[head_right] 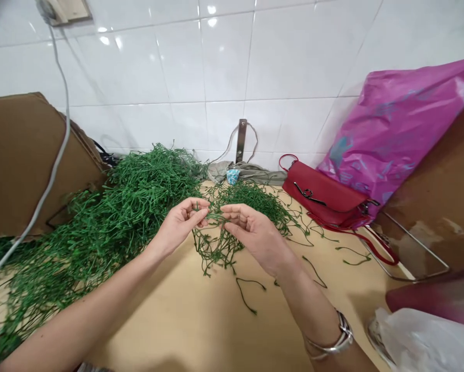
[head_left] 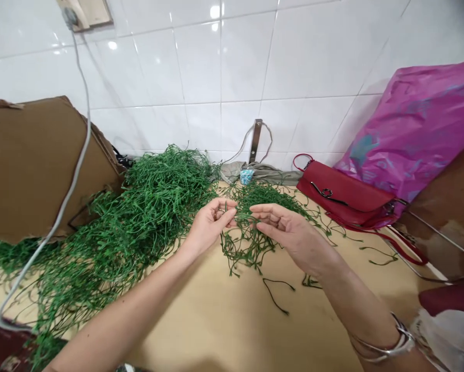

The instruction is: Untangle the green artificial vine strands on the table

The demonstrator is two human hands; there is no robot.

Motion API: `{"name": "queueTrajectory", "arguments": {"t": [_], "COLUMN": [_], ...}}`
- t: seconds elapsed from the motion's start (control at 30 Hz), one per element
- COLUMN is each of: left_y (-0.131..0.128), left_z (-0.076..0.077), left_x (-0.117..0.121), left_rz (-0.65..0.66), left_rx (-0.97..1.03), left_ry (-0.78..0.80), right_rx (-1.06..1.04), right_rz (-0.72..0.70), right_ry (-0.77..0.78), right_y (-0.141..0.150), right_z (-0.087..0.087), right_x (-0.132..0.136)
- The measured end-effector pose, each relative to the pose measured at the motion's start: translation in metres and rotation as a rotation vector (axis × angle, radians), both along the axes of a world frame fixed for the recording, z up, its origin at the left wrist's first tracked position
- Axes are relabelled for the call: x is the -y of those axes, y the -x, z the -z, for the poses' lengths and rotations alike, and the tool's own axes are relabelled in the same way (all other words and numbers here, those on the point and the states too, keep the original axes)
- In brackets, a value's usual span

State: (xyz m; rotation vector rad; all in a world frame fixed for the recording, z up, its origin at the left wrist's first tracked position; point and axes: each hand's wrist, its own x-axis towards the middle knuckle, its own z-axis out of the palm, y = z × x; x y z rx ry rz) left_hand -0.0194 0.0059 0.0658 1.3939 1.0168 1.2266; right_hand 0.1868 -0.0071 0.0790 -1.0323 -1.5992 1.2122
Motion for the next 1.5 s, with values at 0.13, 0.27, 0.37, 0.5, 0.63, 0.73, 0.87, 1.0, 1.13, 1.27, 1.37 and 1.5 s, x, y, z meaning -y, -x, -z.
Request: {"name": "queueTrajectory", "arguments": {"t": [0.13,0.27,0.37,0.5,0.63,0.73,0.87,1.0,1.13,1.27,1.37,1.5], "left_y": [0.007,0.009,0.012,0.013,0.012,0.011,0.011,0.011,0.012,0.012,0.012,0.013], "left_z": [0.042,0.075,0.084,0.083,0.082,0.083,0.081,0.08,0.077,0.072,0.07,0.07], "left_x": [0.007,0.008,0.006,0.005,0.009,0.011,0.01,0.009,0.01,0.013,0.015,0.015], "left_rz": [-0.043,-0.07,-0.072,-0.074,-0.021,0.039,-0.045,-0.189,-0.192,-0.144,-0.14,-0.133], "left_rx": [0.042,0.059,0.059,0.04,-0.108,-0.202,-0.187,-0.119,-0.134,-0.157,-0.126,-0.115], "left_ry": [0.089,0.125,0.133,0.123,0.01,0.032,0.057,0.057,0.064,0.057,0.103,0.136], "right_rx": [0.206,0.306,0.322,0.308,0.273,0.222,0.242,0.353,0.396,0.381,0.387,0.356], "right_rz": [0.07,0.1,0.113,0.155,0.18,0.178,0.143,0.204,0.255,0.43,0.528,0.538], "right_ry": [-0.053,-0.129,-0.152,-0.181,-0.167,-0.137,-0.117,-0.17,-0.256,-0.335,-0.352,-0.406], "right_y": [0.011,0.018,0.021,0.024,0.027,0.026,0.021,0.017,0.014,0.009,0.005,0.004], "right_z": [0.042,0.076,0.085,0.088,0.093,0.092,0.087,0.087,0.091,0.095,0.098,0.099], "right_x": [0.005,0.01,0.014,0.016,0.017,0.018,0.015,0.013,0.01,0.005,0.001,0.0]}}
